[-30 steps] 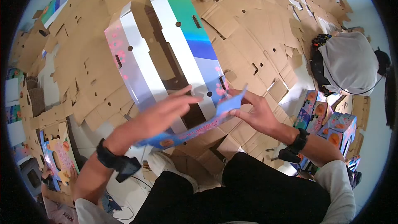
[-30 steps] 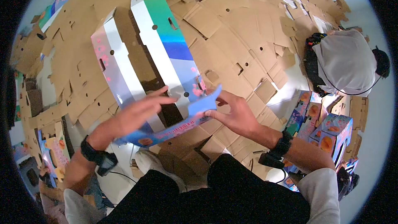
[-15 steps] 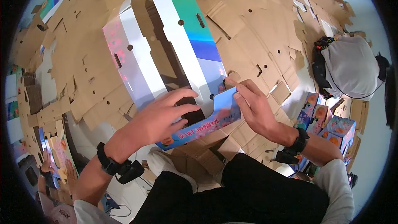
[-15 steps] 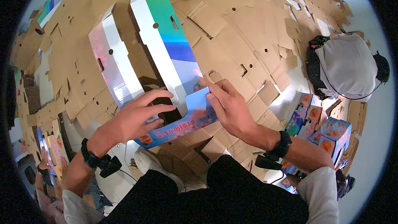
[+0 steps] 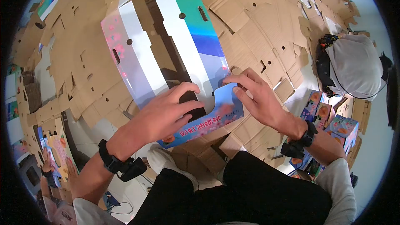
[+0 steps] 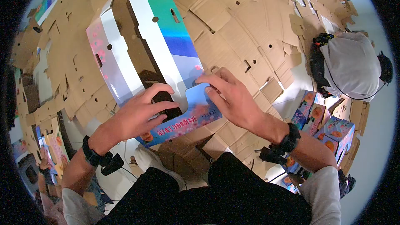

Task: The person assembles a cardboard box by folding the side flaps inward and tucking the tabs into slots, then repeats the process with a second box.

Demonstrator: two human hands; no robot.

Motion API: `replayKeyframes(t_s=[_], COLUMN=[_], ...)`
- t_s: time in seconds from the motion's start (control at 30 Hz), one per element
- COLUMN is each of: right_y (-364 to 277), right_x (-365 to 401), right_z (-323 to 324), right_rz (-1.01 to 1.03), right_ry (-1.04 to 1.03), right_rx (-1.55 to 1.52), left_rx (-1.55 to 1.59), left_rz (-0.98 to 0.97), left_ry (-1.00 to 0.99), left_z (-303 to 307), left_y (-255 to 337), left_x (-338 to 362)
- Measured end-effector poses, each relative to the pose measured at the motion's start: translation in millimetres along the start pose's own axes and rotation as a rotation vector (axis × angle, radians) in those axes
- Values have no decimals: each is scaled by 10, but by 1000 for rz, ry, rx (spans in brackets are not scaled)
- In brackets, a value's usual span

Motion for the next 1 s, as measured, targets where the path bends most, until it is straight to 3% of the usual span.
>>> replayKeyframes(t_s=[0.33, 0.43, 0.6, 0.67, 0.73, 0.83, 0.93, 1.0], right_y=[-38, 25, 169, 146, 51, 112, -77, -174], right_x=[-132, -180, -208, -226, -227, -261, -241, -190], right_z=[-1, -18, -19, -38, -78, -53, 18, 16], right_rz=[62, 53, -187, -75, 166, -5, -41, 107], right_ry=[-59, -68, -148, -153, -113, -253, -307, -235], right_rx=[255, 210, -80, 1, 181, 55, 167, 265], left_rx=[-54, -82, -145, -173, -167, -163, -132, -112], left_rz=[-3, 11, 8, 13, 8, 2, 14, 15], left_ry=[37, 42, 51, 47, 49, 51, 60, 61], left_z=[-29, -34, -56, -79, -84, -81, -68, -73], left_y=[-11, -21, -34, -47, -35, -10, -7, -7], left_x=[23, 23, -8, -9, 4, 7, 34, 53])
Point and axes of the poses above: each hand's wrist, its own x-axis away from the middle knuckle, its own z-axis out of the back of the hand, y = z × x, the point moved 8 cm from there along -x, towards the middle knuckle, and after that the axes turned 14 degrees about -y, right-handed, at the moved point
